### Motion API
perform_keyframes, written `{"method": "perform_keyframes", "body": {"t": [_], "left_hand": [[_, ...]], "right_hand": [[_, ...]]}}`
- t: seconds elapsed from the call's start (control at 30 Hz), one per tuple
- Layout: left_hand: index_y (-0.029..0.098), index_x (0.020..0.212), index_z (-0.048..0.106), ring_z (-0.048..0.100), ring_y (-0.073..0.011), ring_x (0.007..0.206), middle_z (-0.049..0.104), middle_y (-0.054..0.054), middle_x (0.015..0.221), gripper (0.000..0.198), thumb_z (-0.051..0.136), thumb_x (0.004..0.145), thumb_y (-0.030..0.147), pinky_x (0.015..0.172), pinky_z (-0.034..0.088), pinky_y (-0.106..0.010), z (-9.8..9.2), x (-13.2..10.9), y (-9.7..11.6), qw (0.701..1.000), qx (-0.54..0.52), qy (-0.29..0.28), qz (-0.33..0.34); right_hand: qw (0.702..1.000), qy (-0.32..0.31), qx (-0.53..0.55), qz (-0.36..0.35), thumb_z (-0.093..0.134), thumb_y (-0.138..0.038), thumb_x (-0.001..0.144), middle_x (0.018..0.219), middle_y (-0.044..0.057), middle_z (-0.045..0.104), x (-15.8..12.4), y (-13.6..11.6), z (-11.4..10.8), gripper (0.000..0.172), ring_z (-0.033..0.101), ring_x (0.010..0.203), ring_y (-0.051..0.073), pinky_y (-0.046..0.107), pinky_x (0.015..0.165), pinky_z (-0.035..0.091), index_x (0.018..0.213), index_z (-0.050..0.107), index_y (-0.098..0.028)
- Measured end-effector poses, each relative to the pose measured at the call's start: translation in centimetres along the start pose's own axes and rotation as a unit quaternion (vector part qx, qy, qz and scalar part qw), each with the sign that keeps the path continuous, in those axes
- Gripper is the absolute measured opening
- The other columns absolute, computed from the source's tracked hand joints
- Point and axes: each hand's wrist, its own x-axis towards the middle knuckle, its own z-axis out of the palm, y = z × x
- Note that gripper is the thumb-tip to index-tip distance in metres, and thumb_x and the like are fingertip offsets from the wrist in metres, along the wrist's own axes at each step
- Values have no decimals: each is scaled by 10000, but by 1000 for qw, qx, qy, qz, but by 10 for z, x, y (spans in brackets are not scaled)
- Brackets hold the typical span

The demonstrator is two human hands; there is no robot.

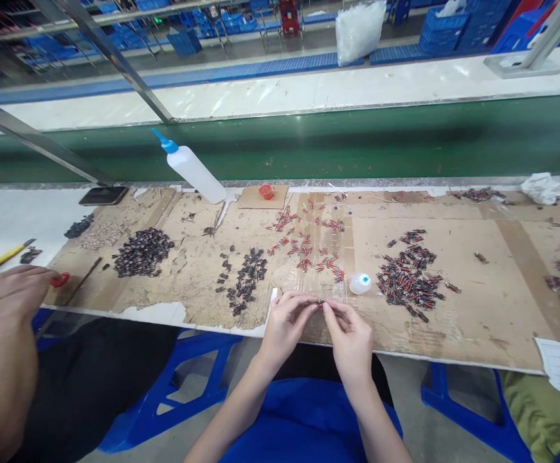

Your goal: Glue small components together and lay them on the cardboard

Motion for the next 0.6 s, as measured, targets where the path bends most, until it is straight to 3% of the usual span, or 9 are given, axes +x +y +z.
{"method": "perform_keyframes", "body": {"t": [0.3, 0.47, 0.6], "left_hand": [[195, 921, 729, 648, -184, 889, 738, -63, 896, 120, 621, 885, 233, 817, 518, -323, -8, 2, 5, 991, -128, -32, -4], [202, 919, 719, 634, -198, 911, 734, -63, 890, 115, 610, 885, 190, 850, 507, -357, -12, 0, 12, 996, -80, -32, 19], [210, 908, 720, 633, -195, 894, 731, -60, 875, 111, 613, 884, 190, 834, 514, -356, -15, 1, 16, 996, -81, -35, 32]], "right_hand": [[1000, -7, 4, 6, 786, -481, 661, 768, 82, 762, -1, -7, -3, 320, 738, 724, 243, 399, 764, 623, 782, 766, -186], [1000, -14, 9, 9, 826, -451, 605, 716, 78, 756, 3, -13, -7, 300, 732, 678, 238, 392, 725, 630, 716, 763, -180], [999, -16, -1, -28, 802, -405, 655, 723, 72, 756, 2, -16, -8, 234, 729, 676, 224, 360, 695, 630, 723, 759, -186]]}}
